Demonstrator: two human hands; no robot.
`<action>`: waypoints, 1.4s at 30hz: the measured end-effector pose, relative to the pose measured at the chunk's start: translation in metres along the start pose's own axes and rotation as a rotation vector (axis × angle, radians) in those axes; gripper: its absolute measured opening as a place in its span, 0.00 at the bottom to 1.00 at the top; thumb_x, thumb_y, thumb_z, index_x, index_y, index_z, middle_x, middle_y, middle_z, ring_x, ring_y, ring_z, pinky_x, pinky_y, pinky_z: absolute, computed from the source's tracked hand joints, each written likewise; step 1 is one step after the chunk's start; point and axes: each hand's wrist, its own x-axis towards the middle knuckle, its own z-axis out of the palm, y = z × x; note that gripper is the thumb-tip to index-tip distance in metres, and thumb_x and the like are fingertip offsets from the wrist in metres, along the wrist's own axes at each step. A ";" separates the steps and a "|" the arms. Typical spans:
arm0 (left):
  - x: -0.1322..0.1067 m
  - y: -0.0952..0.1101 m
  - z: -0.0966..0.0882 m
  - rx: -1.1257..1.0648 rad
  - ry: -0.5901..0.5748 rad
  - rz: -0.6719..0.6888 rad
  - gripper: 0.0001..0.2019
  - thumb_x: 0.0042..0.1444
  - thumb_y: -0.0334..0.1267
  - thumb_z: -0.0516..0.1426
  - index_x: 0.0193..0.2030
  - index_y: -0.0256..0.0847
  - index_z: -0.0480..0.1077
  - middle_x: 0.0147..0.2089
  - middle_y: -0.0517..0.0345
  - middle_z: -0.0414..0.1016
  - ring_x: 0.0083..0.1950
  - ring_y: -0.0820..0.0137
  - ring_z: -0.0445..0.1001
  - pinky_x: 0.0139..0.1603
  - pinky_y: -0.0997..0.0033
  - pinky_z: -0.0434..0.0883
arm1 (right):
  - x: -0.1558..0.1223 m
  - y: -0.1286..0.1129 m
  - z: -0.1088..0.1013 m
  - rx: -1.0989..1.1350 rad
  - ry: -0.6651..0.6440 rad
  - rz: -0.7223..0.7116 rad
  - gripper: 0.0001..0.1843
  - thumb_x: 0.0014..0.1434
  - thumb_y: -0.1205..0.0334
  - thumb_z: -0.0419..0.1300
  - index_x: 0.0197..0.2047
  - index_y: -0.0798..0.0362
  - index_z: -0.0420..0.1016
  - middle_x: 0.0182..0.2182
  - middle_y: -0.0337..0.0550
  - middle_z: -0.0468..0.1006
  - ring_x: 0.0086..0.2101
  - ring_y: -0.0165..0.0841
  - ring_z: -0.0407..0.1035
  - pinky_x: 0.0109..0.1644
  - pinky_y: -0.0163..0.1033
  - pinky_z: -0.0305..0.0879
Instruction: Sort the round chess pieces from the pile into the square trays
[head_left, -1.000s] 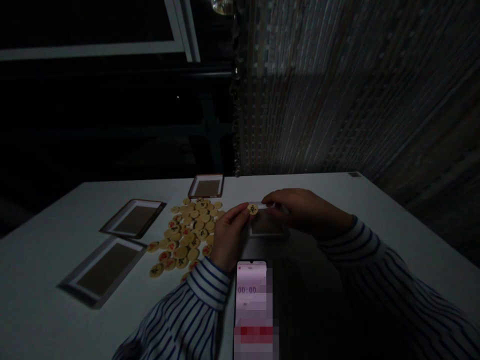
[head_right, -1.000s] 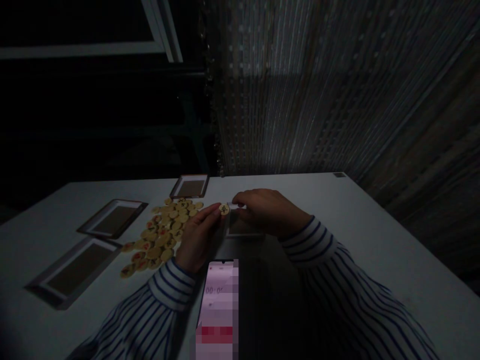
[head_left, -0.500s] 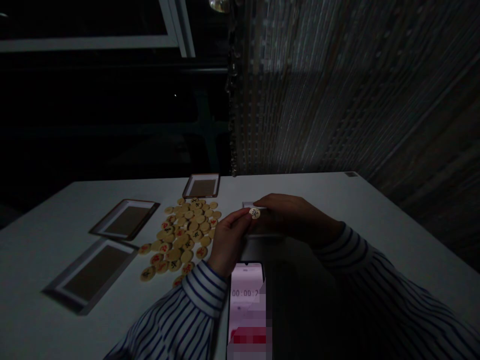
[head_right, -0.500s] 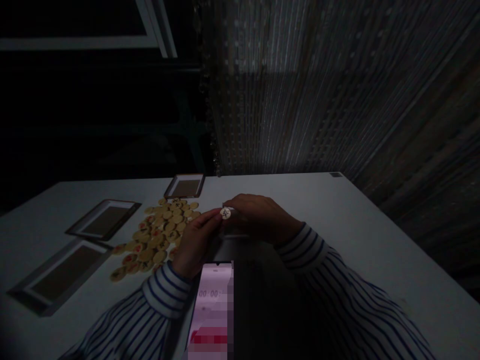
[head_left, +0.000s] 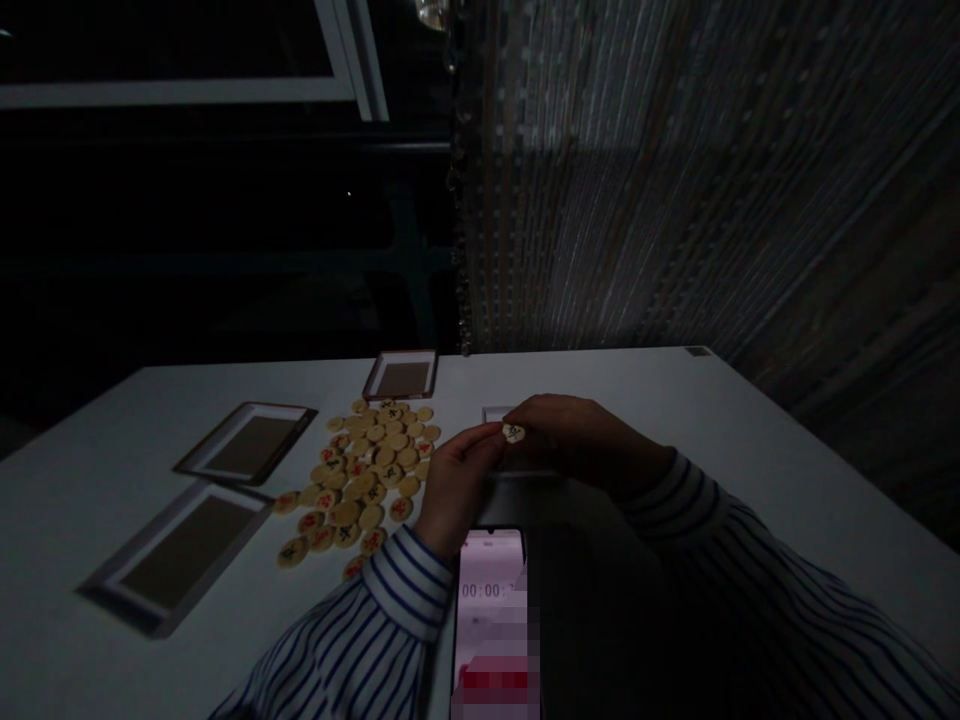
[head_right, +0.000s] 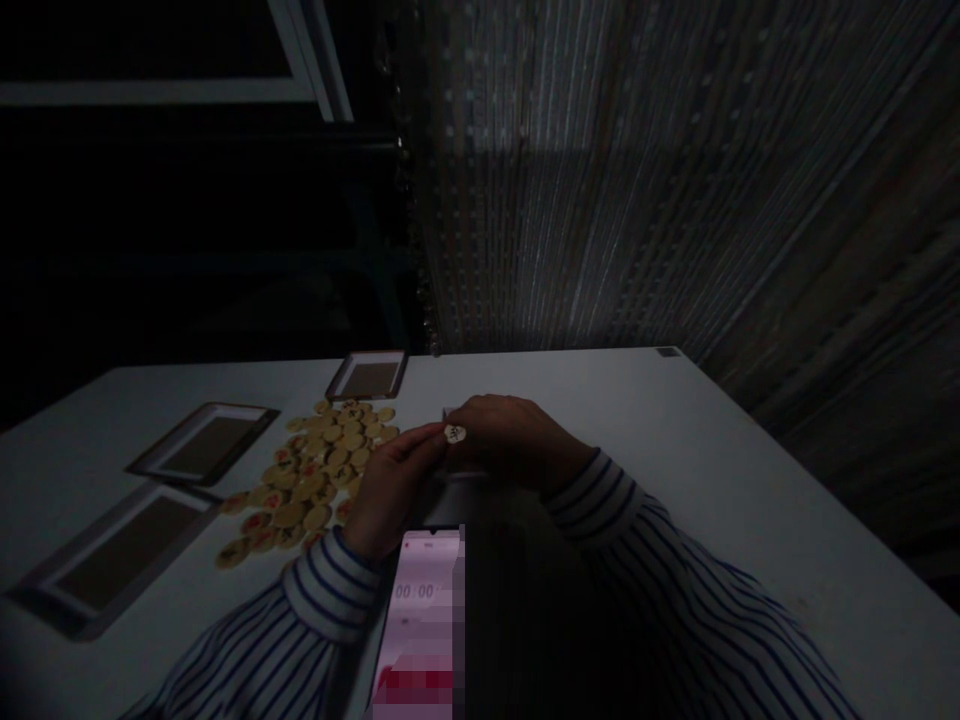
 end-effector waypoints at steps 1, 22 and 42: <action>0.001 -0.001 -0.002 0.056 0.005 0.027 0.14 0.47 0.40 0.60 0.41 0.37 0.73 0.36 0.54 0.77 0.38 0.70 0.74 0.42 0.70 0.69 | 0.000 -0.001 -0.001 -0.013 -0.007 0.010 0.13 0.58 0.57 0.52 0.44 0.53 0.69 0.39 0.46 0.74 0.40 0.33 0.67 0.41 0.39 0.63; -0.006 -0.012 -0.030 1.397 -0.185 0.519 0.11 0.55 0.38 0.53 0.42 0.44 0.75 0.51 0.48 0.70 0.51 0.58 0.67 0.51 0.54 0.64 | -0.014 0.033 -0.010 -0.159 -0.101 0.239 0.15 0.55 0.58 0.53 0.44 0.52 0.71 0.39 0.45 0.74 0.38 0.35 0.68 0.40 0.37 0.61; -0.008 -0.012 -0.032 1.421 -0.155 0.513 0.10 0.54 0.37 0.54 0.37 0.43 0.76 0.48 0.48 0.71 0.49 0.58 0.67 0.48 0.54 0.65 | -0.013 0.036 0.002 -0.173 -0.261 0.271 0.14 0.54 0.57 0.53 0.42 0.49 0.74 0.36 0.44 0.77 0.36 0.35 0.70 0.34 0.37 0.61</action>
